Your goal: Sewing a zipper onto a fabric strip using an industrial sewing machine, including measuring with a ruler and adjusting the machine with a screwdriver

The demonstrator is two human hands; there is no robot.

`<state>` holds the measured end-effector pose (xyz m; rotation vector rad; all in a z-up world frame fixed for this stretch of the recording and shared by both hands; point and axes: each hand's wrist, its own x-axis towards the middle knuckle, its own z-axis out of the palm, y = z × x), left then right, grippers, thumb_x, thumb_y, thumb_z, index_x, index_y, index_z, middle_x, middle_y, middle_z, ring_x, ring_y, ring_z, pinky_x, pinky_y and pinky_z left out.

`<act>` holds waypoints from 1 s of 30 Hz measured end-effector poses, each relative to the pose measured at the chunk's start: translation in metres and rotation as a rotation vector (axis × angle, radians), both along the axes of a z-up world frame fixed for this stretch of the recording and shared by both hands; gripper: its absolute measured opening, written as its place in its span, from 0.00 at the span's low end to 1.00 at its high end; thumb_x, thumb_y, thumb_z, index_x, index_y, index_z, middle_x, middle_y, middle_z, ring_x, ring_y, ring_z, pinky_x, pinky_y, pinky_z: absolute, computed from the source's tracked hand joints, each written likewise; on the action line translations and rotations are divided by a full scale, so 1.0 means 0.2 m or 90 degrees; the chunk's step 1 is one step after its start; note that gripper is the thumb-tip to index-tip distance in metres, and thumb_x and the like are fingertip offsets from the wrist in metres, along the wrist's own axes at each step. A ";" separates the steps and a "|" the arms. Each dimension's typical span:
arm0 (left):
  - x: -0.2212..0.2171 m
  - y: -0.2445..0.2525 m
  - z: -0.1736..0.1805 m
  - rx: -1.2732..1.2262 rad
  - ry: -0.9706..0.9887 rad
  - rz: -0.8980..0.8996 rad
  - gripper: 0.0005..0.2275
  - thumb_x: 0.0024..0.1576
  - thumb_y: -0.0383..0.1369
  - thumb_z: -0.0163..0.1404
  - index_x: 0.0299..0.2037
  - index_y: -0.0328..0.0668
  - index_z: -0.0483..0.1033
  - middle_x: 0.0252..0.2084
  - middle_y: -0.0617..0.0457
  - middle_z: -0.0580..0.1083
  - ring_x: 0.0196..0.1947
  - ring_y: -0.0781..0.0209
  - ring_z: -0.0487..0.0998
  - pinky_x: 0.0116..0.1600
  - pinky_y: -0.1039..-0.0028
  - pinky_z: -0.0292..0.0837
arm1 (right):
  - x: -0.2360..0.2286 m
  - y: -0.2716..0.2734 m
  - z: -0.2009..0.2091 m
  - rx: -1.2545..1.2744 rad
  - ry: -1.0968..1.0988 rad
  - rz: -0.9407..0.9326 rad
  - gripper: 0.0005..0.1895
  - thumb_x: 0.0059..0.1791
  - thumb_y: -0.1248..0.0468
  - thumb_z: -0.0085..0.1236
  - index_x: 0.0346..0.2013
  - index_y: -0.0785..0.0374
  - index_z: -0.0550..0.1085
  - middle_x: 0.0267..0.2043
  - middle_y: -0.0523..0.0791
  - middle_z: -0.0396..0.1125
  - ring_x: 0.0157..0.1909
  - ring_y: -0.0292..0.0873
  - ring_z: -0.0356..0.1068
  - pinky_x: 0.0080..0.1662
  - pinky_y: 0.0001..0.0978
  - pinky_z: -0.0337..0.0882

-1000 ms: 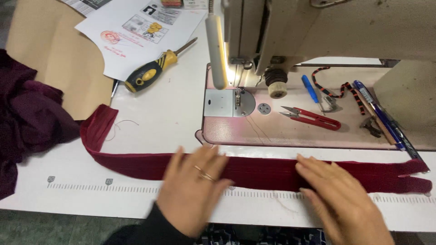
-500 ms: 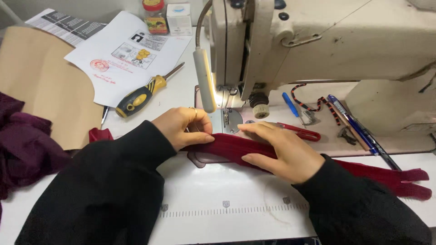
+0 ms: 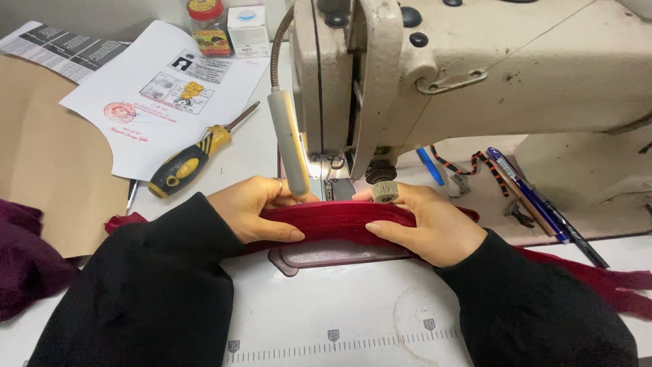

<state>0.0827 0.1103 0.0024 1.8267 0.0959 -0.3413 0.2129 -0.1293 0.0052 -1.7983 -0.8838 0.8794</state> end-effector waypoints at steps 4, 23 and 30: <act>-0.01 0.00 0.05 0.020 0.001 0.005 0.19 0.45 0.27 0.62 0.49 0.37 0.77 0.34 0.48 0.80 0.35 0.63 0.80 0.45 0.70 0.79 | 0.01 0.00 -0.01 0.024 0.016 -0.012 0.21 0.41 0.70 0.61 0.50 0.62 0.76 0.41 0.48 0.75 0.43 0.41 0.73 0.45 0.39 0.76; -0.04 0.10 -0.10 0.071 -0.041 0.021 0.17 0.44 0.26 0.63 0.44 0.34 0.78 0.34 0.47 0.81 0.36 0.61 0.79 0.47 0.68 0.77 | 0.00 -0.01 0.03 0.012 0.035 -0.017 0.21 0.40 0.73 0.60 0.48 0.66 0.76 0.40 0.51 0.75 0.42 0.42 0.74 0.47 0.40 0.77; -0.06 0.07 -0.02 0.067 -0.057 0.015 0.18 0.43 0.26 0.62 0.45 0.34 0.77 0.35 0.48 0.81 0.37 0.60 0.80 0.49 0.67 0.76 | 0.00 0.00 0.02 -0.006 0.026 -0.013 0.19 0.40 0.72 0.62 0.46 0.64 0.77 0.40 0.49 0.77 0.41 0.41 0.75 0.45 0.38 0.78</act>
